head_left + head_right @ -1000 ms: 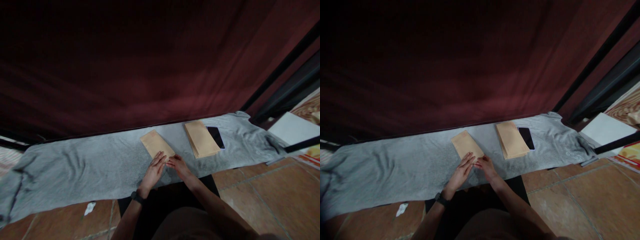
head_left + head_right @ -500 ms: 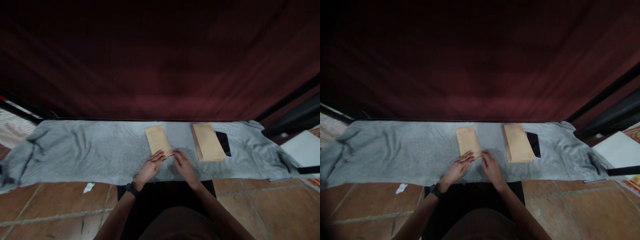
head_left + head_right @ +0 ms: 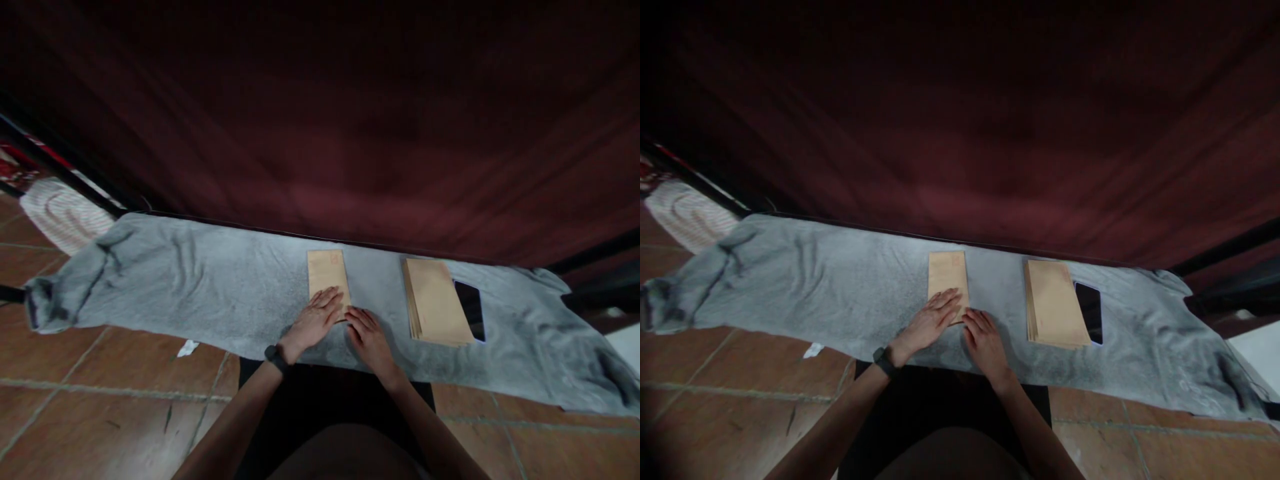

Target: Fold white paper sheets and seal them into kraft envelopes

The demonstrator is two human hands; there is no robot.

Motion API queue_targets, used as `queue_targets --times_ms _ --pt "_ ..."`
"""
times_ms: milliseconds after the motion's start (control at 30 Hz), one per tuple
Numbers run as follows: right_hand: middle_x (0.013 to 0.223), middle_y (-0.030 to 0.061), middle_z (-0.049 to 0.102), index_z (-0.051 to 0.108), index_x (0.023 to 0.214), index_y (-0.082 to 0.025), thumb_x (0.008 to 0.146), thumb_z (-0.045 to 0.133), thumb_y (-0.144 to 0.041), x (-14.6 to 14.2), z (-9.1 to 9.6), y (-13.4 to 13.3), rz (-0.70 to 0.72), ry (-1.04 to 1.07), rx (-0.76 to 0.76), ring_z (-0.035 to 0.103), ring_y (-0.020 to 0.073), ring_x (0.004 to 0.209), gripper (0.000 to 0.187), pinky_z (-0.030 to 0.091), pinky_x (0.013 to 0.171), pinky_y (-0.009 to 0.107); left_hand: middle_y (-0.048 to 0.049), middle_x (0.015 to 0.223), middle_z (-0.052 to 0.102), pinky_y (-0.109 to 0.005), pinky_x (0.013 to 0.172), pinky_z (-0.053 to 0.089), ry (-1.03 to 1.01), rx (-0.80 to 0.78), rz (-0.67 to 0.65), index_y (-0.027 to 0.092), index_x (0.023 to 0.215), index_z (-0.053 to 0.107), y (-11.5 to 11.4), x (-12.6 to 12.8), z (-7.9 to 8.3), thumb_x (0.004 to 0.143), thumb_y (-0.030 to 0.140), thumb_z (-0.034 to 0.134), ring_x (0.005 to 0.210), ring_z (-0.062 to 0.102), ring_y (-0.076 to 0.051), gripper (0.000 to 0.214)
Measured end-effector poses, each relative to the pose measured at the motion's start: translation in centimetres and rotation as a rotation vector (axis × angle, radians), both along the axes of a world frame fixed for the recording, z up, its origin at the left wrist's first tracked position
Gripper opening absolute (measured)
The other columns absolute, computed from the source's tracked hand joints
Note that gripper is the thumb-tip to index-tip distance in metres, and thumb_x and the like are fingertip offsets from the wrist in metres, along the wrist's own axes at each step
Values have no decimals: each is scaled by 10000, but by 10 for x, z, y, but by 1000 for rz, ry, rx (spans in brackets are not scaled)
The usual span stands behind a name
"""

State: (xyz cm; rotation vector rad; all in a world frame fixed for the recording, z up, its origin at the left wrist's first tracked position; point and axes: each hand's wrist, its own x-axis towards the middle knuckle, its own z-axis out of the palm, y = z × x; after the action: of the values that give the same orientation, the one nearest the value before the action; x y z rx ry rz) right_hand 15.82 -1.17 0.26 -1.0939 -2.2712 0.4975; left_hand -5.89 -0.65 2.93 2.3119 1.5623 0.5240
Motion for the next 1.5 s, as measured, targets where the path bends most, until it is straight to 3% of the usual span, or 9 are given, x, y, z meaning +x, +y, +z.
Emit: queue_targets --times_ms 167,300,467,967,1100,1333,1500 --pt "1409 69 663 671 1322 -259 995 517 -175 0 0 0 2 11 4 610 244 1323 372 433 1196 514 -59 1671 353 -494 1292 170 96 12 3 238 1547 448 48 10 -12 1075 360 333 1579 224 -231 501" --pt "1389 65 677 682 1307 -265 997 517 -182 1 0 0 4 21 6 623 243 1306 361 447 1184 510 -52 1676 342 -476 1299 126 107 84 -11 245 1571 407 58 6 -21 1078 374 310 1580 219 -211 519" --pt "1392 62 674 683 1294 -262 1013 494 -183 1 -3 1 17 31 5 620 243 1303 347 435 1188 515 -49 1663 371 -429 1299 125 107 69 -60 231 1585 379 45 2 -24 1085 392 292 1577 227 -187 533" --pt "1368 68 681 682 1289 -257 1012 474 -199 5 -7 4 49 27 13 602 257 1301 351 448 1165 503 -15 1665 367 -351 1289 139 47 -68 -136 254 1583 378 -9 -1 -9 1092 399 299 1560 268 -149 518" --pt "1360 66 687 682 1286 -249 1010 474 -189 4 -5 3 48 20 41 608 250 1293 351 451 1163 493 -24 1649 399 -324 1279 154 49 -81 -150 245 1568 407 -11 -3 -7 1097 418 260 1546 300 -137 523" --pt "1361 63 689 687 1259 -240 1010 492 -176 3 -9 2 15 -7 97 625 238 1280 324 473 1150 487 -70 1708 248 -393 1295 91 171 -64 -52 199 1622 284 23 -6 -21 1098 434 176 1589 168 -169 584" --pt "1376 57 681 681 1277 -248 1025 487 -190 3 -12 3 15 -10 105 625 234 1286 323 475 1150 482 -93 1695 286 -441 1304 87 204 7 72 179 1614 311 58 -6 -32 1083 449 221 1586 198 -200 603"
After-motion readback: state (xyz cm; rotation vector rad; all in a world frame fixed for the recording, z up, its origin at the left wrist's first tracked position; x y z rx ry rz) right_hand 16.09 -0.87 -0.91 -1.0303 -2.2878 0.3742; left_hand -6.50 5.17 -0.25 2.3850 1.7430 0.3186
